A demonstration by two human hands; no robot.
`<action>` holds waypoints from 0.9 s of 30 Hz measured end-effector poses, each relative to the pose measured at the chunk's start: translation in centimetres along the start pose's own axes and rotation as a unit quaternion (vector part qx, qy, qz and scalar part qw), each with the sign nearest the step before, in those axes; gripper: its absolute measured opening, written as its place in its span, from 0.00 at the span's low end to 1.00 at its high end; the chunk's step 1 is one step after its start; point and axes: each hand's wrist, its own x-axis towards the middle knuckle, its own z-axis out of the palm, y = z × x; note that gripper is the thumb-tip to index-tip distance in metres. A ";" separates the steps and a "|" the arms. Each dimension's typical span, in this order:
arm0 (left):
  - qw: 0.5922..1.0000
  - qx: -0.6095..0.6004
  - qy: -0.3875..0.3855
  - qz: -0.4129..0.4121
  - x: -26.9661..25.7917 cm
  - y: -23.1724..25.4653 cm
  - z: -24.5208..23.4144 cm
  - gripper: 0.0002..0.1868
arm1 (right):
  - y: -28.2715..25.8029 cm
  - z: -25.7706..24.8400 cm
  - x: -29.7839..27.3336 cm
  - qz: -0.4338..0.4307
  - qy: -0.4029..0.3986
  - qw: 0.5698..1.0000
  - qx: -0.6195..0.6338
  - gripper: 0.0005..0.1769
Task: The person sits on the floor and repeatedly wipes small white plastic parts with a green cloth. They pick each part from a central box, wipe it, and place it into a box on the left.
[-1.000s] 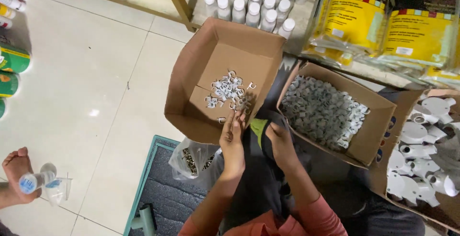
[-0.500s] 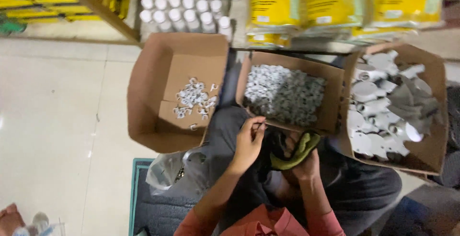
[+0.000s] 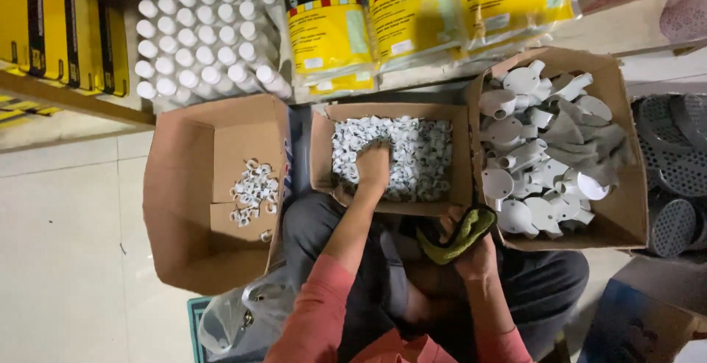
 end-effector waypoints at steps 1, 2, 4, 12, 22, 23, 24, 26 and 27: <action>1.000 0.002 -0.001 0.000 -0.2 0.2 -0.6 0.21 | 0.2 -0.6 0.8 0.000 0.001 1.000 0.002 0.21; 1.000 0.002 0.003 -0.001 -0.5 0.4 -1.2 0.20 | 0.4 -1.3 1.5 0.009 -0.006 1.000 -0.003 0.24; 1.000 0.003 0.002 -0.003 -1.2 0.5 -2.0 0.20 | 0.5 -1.3 1.8 0.019 -0.009 1.000 -0.005 0.27; 0.893 -0.387 0.192 0.128 -11.1 3.5 -11.9 0.03 | -1.5 8.6 -1.7 0.018 -0.044 0.985 -0.166 0.29; 0.794 -0.297 0.416 0.328 -25.2 7.2 -20.8 0.07 | -1.5 21.4 -12.2 -0.088 -0.128 0.906 -0.393 0.24; 0.772 -0.283 0.443 0.357 -26.1 7.6 -21.4 0.07 | -1.3 22.6 -13.5 -0.131 -0.129 0.893 -0.411 0.22; 0.749 -0.268 0.469 0.384 -26.9 8.1 -22.0 0.07 | -1.2 23.7 -14.7 -0.173 -0.129 0.878 -0.428 0.19; 0.724 -0.282 0.488 0.398 -28.1 8.8 -22.0 0.08 | -0.4 22.4 -14.8 -0.225 -0.138 0.860 -0.437 0.12; 0.702 -0.294 0.504 0.408 -28.7 9.2 -22.1 0.09 | 0.0 21.7 -14.8 -0.273 -0.146 0.841 -0.443 0.08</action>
